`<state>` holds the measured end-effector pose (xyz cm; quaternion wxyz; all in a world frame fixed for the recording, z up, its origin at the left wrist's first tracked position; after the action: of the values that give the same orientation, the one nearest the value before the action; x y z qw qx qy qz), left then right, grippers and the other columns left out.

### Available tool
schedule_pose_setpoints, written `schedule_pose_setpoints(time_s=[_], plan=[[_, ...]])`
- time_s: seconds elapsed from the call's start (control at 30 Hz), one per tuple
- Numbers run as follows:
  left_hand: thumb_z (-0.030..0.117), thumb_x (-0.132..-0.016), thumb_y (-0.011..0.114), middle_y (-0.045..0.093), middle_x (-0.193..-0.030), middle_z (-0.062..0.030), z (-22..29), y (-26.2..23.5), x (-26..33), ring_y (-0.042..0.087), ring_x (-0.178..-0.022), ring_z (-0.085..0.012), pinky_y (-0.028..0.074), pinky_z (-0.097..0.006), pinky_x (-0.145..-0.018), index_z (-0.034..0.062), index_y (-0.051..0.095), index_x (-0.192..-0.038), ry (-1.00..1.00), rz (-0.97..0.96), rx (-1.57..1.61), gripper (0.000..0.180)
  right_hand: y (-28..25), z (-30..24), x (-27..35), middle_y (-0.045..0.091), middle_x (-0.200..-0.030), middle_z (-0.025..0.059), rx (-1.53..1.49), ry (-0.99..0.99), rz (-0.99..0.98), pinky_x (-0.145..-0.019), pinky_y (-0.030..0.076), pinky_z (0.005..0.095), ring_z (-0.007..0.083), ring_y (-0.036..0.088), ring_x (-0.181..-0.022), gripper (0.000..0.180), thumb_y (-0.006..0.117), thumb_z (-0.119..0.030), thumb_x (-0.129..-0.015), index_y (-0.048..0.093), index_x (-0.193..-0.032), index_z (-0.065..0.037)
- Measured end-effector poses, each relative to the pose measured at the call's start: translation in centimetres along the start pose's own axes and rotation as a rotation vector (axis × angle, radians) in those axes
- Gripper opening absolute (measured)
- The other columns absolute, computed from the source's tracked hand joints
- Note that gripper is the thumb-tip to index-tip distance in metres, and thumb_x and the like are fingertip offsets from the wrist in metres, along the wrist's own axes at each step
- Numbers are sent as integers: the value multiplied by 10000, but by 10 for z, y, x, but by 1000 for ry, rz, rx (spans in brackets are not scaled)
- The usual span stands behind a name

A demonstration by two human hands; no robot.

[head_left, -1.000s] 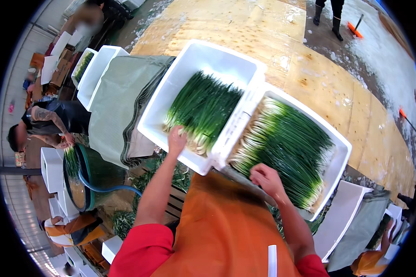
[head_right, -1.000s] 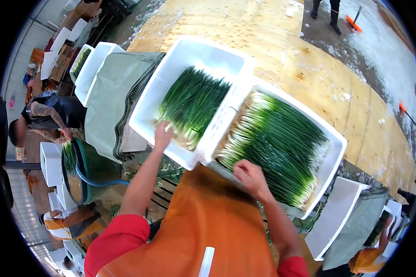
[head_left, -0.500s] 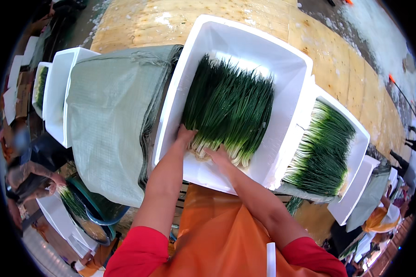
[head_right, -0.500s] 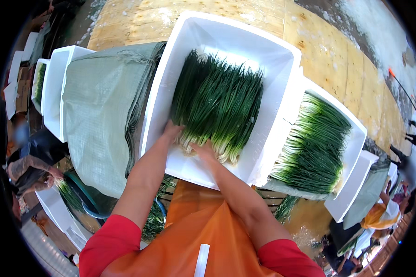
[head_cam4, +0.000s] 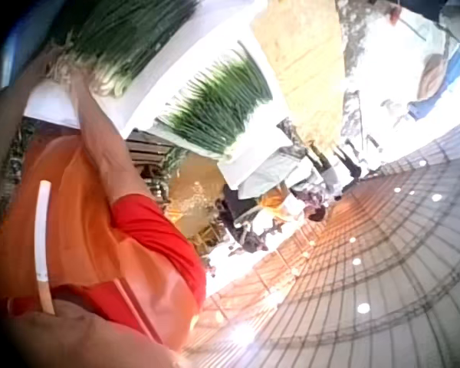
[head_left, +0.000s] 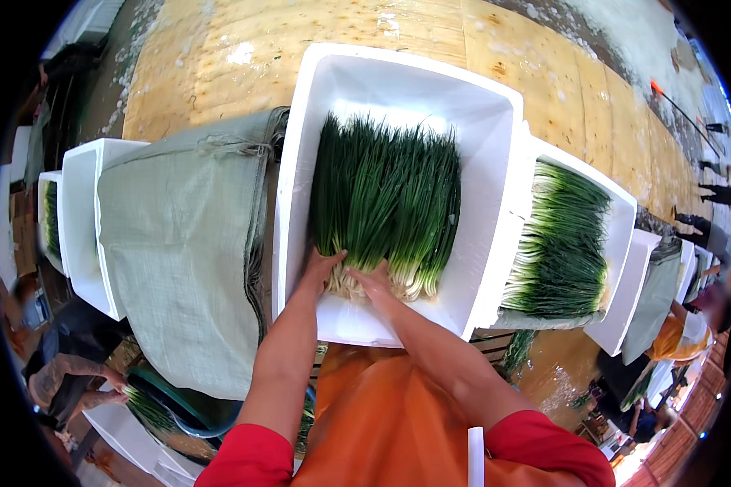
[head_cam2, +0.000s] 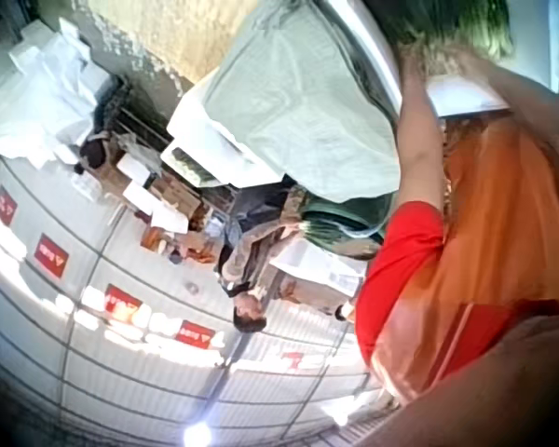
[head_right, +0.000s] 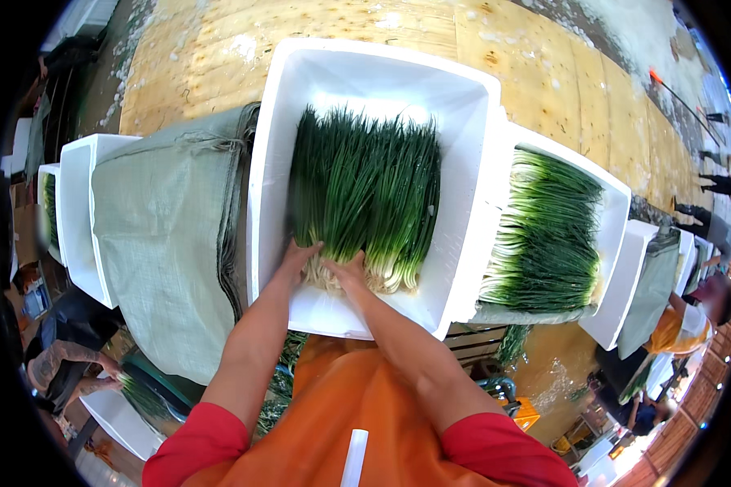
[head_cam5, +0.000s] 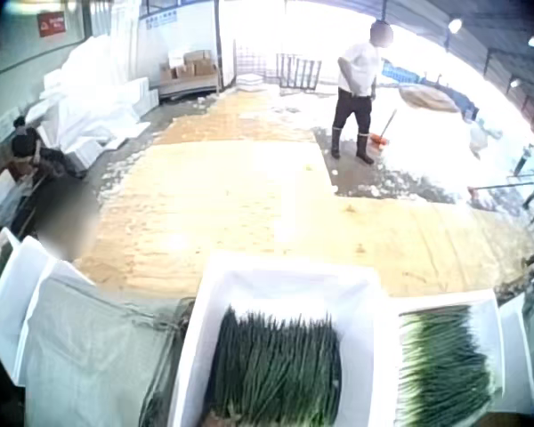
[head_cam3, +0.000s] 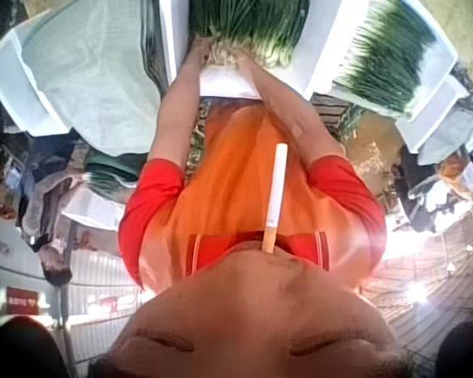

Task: The person washes bundles of green onions in a large tub of water, then places them into white styrofoam boxes. They cover the boxes with cloth and add ice to keep the vegetables fresh. The process is repeated with multiple batches of green onions.

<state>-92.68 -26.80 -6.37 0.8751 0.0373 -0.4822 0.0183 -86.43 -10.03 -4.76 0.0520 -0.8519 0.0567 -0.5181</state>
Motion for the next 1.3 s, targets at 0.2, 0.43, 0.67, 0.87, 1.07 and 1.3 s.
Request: schedule_pose_setpoints(time_s=[0.2,0.43,0.67,0.87,1.07,1.3], plan=[[139,-923,740,660,-1172,-174,42,22,63,712,-987,-297,642,-434,-776,19,446,-1380,-86,-203,210,557,-14,-15,35,663,-1202,217,-699,272,-460,-959,565,463,337,665,-1107,453,696,-286,-938,612,-1249,33],[358,-1011,628,701,-1143,-215,28,41,62,728,-1003,-327,625,-485,-894,-41,583,-1259,-379,-349,422,472,-37,-16,44,668,-1194,138,-992,299,-448,-933,601,485,296,691,-1069,445,729,-296,-923,581,-1265,-52],[112,-975,652,707,-1038,-159,53,49,86,739,-867,-277,652,-411,-740,-22,596,-1201,-41,-315,161,268,-46,-45,76,727,-1041,142,-694,23,-581,-777,627,405,229,731,-911,339,715,-200,-936,653,-1171,37],[144,-962,691,676,-1120,-136,60,84,208,703,-940,-277,620,-434,-812,-10,552,-1284,-22,-285,178,383,-111,-44,163,677,-1188,155,-292,-434,-341,-970,483,358,206,605,-1097,490,775,-304,-894,666,-1234,31],[124,-983,586,550,-1339,-180,27,223,379,583,-1203,-304,546,-471,-956,-36,381,-1441,737,-704,-255,527,-212,46,261,372,-1585,204,-581,-613,-288,-1154,357,370,269,395,-1422,1016,793,-240,-842,169,-1618,-35],[-52,-918,587,529,-1329,-182,-167,329,459,561,-1235,-321,533,-498,-1006,132,252,-1535,51,-1140,-562,726,-291,291,422,390,-1571,119,-1088,-719,165,-1155,380,375,227,403,-1421,859,733,-69,-917,218,-1605,-73]])
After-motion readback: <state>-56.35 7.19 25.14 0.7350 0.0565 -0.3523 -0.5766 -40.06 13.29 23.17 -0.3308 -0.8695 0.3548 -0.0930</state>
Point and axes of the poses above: each hand's wrist, its own x-axis away from the middle knuckle, its own y-axis out of the palm, z = x × y, the point moved 6 cm from there along -x, towards the middle knuckle
